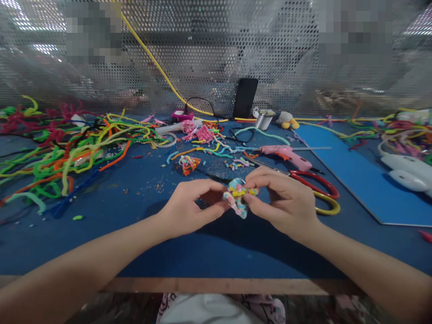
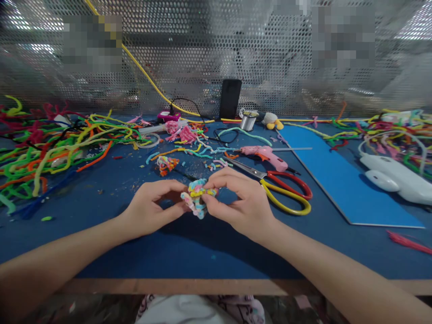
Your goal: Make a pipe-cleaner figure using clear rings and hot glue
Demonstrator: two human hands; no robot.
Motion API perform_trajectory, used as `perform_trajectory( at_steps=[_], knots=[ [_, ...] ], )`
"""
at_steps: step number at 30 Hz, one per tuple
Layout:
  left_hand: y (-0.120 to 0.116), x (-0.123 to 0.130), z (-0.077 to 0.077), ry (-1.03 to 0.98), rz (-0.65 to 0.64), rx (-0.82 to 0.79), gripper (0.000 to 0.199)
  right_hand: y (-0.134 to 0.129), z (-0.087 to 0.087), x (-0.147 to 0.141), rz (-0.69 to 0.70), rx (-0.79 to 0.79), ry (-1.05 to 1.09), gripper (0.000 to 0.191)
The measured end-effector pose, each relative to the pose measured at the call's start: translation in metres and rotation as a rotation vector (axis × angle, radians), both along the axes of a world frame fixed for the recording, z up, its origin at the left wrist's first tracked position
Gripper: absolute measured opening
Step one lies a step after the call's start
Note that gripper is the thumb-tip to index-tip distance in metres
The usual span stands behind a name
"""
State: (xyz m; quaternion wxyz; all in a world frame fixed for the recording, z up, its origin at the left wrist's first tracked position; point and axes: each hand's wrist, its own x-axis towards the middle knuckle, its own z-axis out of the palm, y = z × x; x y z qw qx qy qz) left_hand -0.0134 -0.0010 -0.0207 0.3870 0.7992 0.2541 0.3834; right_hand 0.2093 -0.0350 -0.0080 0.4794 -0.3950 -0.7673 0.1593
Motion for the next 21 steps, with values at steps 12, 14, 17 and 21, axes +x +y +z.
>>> perform_trajectory(
  at_steps=[12,14,17,21],
  knots=[
    [0.000,0.002,0.005,0.071,0.037,-0.058,0.020,0.003,0.001,-0.006,-0.103,-0.279,0.114,0.008],
    [0.002,0.003,0.004,0.111,0.028,-0.129,0.026,0.007,0.000,-0.007,-0.122,-0.423,0.169,0.014],
    [0.003,0.005,0.004,0.159,0.032,-0.171,0.025,0.010,-0.001,-0.007,-0.117,-0.557,0.242,0.021],
    [0.002,0.005,0.003,0.169,0.061,-0.121,0.023,0.010,0.000,-0.009,-0.105,-0.590,0.207,0.021]
  ],
)
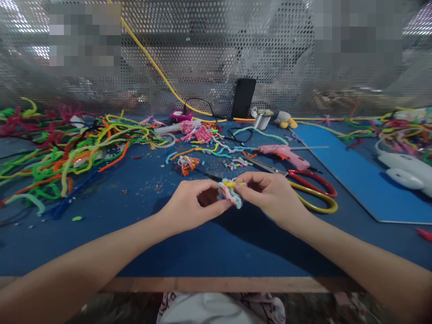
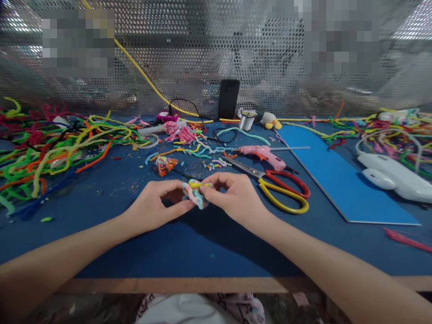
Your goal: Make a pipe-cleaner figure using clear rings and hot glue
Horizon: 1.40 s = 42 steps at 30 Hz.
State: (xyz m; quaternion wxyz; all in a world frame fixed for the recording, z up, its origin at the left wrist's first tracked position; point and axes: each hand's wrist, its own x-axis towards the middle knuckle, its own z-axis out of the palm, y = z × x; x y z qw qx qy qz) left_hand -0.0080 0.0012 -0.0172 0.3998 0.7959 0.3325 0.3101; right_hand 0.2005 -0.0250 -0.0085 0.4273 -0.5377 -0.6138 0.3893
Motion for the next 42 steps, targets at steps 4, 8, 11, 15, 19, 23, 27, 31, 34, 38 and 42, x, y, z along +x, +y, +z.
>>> perform_trajectory(
  at_steps=[4,8,11,15,19,23,27,31,34,38,42],
  knots=[
    [0.000,0.000,-0.002,0.010,0.007,0.003,0.022,0.000,0.000,-0.001,-0.011,-0.010,0.010,0.020],
    [0.000,0.000,-0.003,0.016,0.015,-0.015,0.022,0.001,-0.004,-0.001,-0.008,-0.021,0.067,0.020],
    [0.001,0.000,-0.003,0.017,0.002,0.029,0.017,0.000,-0.005,-0.002,0.001,0.005,0.044,0.021],
    [-0.001,0.001,-0.001,0.011,0.022,0.110,0.009,-0.003,-0.003,-0.004,0.024,0.058,0.000,0.018],
    [-0.005,0.003,0.000,0.010,0.065,0.109,0.007,-0.005,-0.004,-0.006,0.019,0.045,0.064,0.017],
    [-0.005,0.003,-0.001,-0.070,0.051,-0.075,0.025,-0.002,-0.006,-0.006,-0.030,-0.058,0.318,0.024],
    [-0.003,0.007,-0.005,-0.186,0.102,-0.207,0.051,0.004,-0.003,-0.008,-0.028,-0.225,0.548,0.027],
    [-0.002,0.014,-0.008,-0.295,0.063,-0.398,0.044,0.006,-0.002,-0.011,0.028,-0.327,0.637,0.028],
    [-0.003,0.016,-0.011,-0.358,0.037,-0.471,0.037,0.007,-0.002,-0.011,0.045,-0.389,0.684,0.029],
    [-0.007,0.014,-0.012,-0.396,0.069,-0.340,0.047,0.008,-0.002,-0.010,0.061,-0.411,0.702,0.029],
    [-0.010,0.010,-0.008,-0.309,0.099,-0.102,0.028,0.007,-0.003,-0.011,0.040,-0.360,0.636,0.029]
  ],
)
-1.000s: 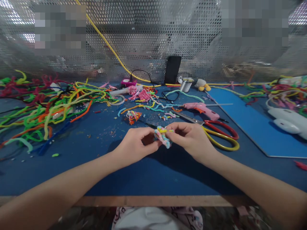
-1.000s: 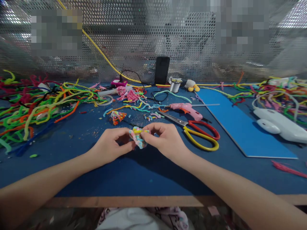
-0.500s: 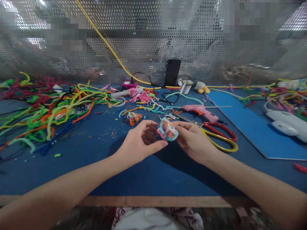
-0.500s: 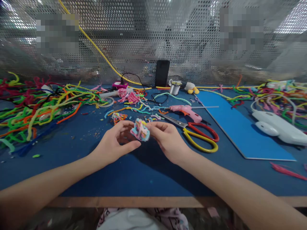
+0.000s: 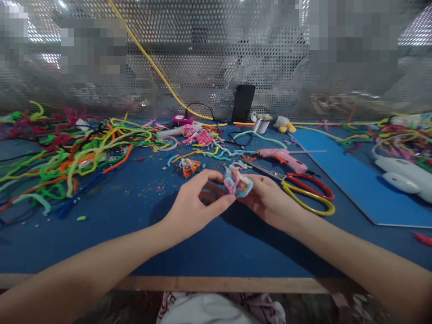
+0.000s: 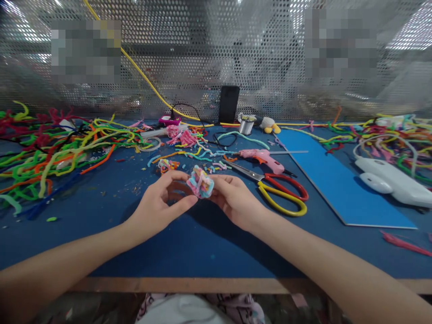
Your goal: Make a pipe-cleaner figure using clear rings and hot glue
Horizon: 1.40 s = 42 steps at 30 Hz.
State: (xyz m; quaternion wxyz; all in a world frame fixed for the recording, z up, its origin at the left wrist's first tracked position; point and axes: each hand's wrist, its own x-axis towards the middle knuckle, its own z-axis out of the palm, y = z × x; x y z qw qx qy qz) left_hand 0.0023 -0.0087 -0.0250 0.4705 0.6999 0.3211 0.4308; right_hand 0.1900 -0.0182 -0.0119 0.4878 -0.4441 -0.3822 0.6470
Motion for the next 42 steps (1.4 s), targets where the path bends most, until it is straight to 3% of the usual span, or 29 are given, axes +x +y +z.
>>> perform_trajectory(
  at_steps=[9,14,17,20,23,26,31,36,42],
  knots=[
    [0.001,-0.002,0.004,0.158,0.084,0.041,0.013,-0.005,-0.009,0.001,-0.144,0.235,-0.261,0.026],
    [-0.001,0.000,0.005,0.081,0.111,-0.022,0.009,-0.005,-0.011,-0.002,-0.175,0.263,-0.244,0.025],
    [0.001,-0.001,0.004,-0.013,0.017,-0.054,0.011,-0.005,-0.008,-0.001,-0.139,0.230,-0.144,0.025],
    [0.004,-0.005,0.005,-0.096,-0.069,0.065,0.020,-0.003,-0.003,0.001,-0.056,0.098,-0.016,0.030],
    [0.006,-0.007,0.005,-0.035,-0.020,0.276,0.039,0.000,0.001,0.005,0.003,-0.041,0.045,0.036],
    [0.005,-0.008,0.004,0.045,-0.002,0.343,0.046,0.001,0.003,0.007,0.063,-0.102,0.053,0.038],
    [0.003,-0.007,0.002,0.001,0.002,0.363,0.033,-0.002,0.005,0.005,0.144,-0.082,-0.002,0.043],
    [0.001,-0.011,0.010,-0.034,0.049,0.530,0.018,-0.005,0.004,0.009,0.133,-0.001,-0.071,0.042],
    [-0.002,-0.013,0.014,-0.059,-0.021,0.537,0.010,-0.006,0.009,0.011,0.112,0.007,-0.154,0.048]
  ],
)
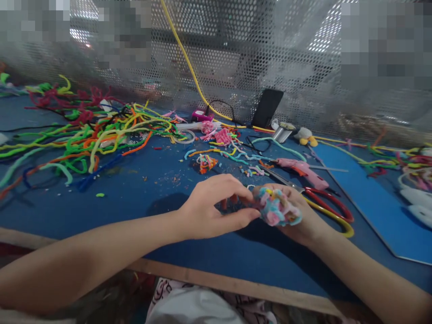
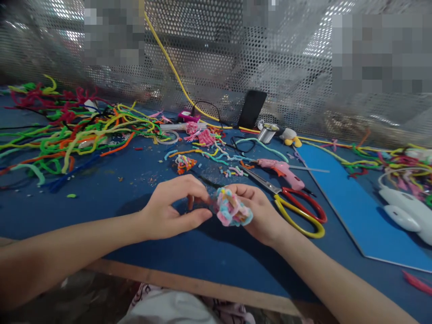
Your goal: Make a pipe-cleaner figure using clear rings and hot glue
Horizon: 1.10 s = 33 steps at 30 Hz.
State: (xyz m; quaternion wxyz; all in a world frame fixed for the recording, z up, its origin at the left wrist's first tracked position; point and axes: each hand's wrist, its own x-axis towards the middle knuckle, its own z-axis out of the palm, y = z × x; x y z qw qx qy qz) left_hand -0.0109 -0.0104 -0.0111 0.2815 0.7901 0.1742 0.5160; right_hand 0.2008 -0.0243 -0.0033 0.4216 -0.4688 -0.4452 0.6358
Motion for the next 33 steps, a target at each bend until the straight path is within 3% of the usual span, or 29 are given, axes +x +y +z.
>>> perform_trajectory(
  at_steps=[5,11,18,26,31,33],
  knots=[
    [0.004,-0.002,-0.004,0.054,-0.052,-0.045,0.023,0.001,0.001,-0.002,0.022,0.014,-0.014,0.040],
    [0.013,-0.003,-0.010,0.135,0.018,-0.026,0.043,0.006,-0.006,-0.002,0.024,0.013,0.032,0.037],
    [0.014,-0.002,-0.018,0.177,-0.017,0.046,0.043,0.003,-0.002,-0.004,0.024,-0.019,0.048,0.035],
    [0.011,-0.002,-0.016,0.181,0.017,0.140,0.020,-0.001,-0.003,-0.010,0.063,-0.021,0.034,0.035],
    [0.006,-0.002,-0.016,0.113,0.000,-0.104,0.034,-0.004,-0.005,-0.004,-0.014,0.138,-0.026,0.037],
    [0.004,-0.003,-0.013,0.098,0.011,-0.178,0.029,-0.004,-0.004,-0.001,-0.066,0.255,-0.112,0.035]
  ],
)
